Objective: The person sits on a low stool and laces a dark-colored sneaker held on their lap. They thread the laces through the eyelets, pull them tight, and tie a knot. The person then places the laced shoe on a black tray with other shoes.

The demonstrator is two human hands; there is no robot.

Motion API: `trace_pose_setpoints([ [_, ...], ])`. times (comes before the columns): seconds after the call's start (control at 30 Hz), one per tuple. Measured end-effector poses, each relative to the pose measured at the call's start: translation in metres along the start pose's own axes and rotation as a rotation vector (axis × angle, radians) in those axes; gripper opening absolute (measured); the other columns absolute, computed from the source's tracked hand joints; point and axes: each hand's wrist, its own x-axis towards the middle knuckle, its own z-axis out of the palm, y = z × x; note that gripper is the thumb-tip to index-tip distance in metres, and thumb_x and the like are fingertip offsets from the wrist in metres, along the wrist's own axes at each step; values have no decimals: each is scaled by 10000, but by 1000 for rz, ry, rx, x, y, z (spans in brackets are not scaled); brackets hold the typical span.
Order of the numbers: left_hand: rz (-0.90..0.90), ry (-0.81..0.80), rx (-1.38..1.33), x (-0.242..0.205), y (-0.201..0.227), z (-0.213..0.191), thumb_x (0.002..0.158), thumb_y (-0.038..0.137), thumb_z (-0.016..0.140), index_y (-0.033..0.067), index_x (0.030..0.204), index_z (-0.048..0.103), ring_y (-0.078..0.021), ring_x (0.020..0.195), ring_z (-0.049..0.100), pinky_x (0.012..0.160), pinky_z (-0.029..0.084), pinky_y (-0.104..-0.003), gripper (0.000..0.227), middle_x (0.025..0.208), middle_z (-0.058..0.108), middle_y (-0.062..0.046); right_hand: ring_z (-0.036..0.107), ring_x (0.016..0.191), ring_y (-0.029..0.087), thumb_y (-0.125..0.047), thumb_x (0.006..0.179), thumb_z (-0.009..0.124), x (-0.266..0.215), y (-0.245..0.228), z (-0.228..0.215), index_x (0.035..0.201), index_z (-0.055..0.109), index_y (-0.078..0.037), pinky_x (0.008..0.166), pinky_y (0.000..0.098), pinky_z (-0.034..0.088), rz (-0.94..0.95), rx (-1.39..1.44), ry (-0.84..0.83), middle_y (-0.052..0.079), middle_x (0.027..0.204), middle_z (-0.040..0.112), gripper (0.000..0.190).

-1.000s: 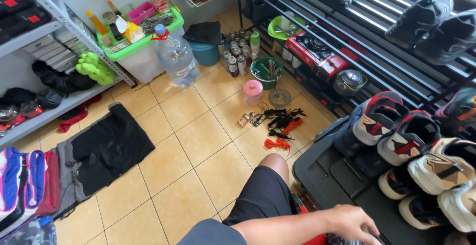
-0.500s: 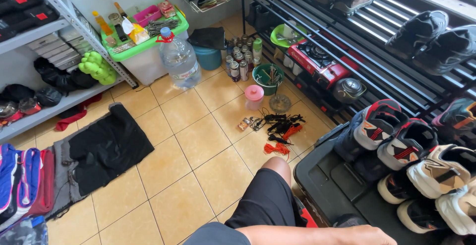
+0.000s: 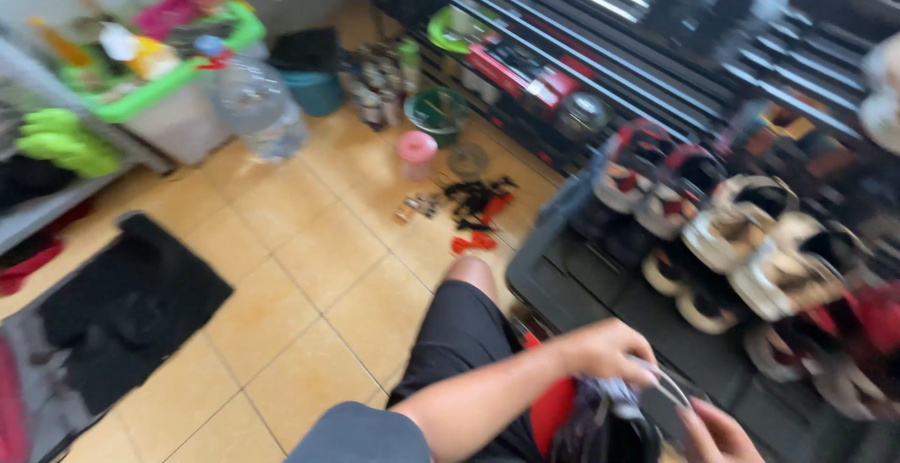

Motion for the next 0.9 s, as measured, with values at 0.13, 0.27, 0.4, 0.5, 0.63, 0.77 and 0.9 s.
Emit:
trace_pose_setpoints([
  [0.13,-54,63,-232,-16,27,-8,790,205,759,60,993,801,-51,756,622,692,506,-239,253,826,760,-33,597,751,92,-70,881,810,-58,-101,19,1101,773,-57,709,209,488,-17,110,221,53,914,731,224],
  [0.27,-87,115,-547,-18,30,-14,811,84,805,-29,996,764,-136,693,703,635,565,-251,221,778,752,-148,660,699,147,-10,884,745,-57,-90,11,1083,754,17,616,230,503,-9,292,127,161,841,761,201],
  [0.4,-112,184,-584,-22,50,-28,826,16,799,-37,994,758,-137,685,693,651,564,-249,181,768,744,-118,663,679,138,34,890,717,-57,-83,-2,1045,755,21,636,231,518,-81,416,98,139,751,712,160],
  [0.5,-17,302,-597,-28,59,-32,840,31,821,-6,1078,775,-150,708,757,701,611,-247,245,774,773,-142,504,578,22,58,889,718,-56,-81,-2,1065,751,8,516,167,448,-143,443,165,132,771,720,185],
  [0.63,-1,300,-600,-34,74,-39,864,38,816,-3,1071,783,-145,700,752,712,610,-248,214,762,771,-137,523,556,71,74,902,704,-51,-69,-9,1069,746,25,518,214,471,-169,429,189,162,780,711,179],
  [0.77,-17,273,-565,-36,77,-39,875,43,805,-9,1040,783,-147,716,753,721,599,-243,174,753,766,-135,638,690,119,48,917,715,-51,-71,-11,1074,762,-10,658,275,549,-124,293,224,148,861,742,174],
  [0.9,-26,201,-486,-33,75,-29,872,33,808,6,1003,794,-147,706,744,714,598,-258,134,752,768,-126,638,1231,253,-40,965,700,-56,-98,-4,1235,729,-49,1057,416,476,-333,120,164,173,1263,712,272],
])
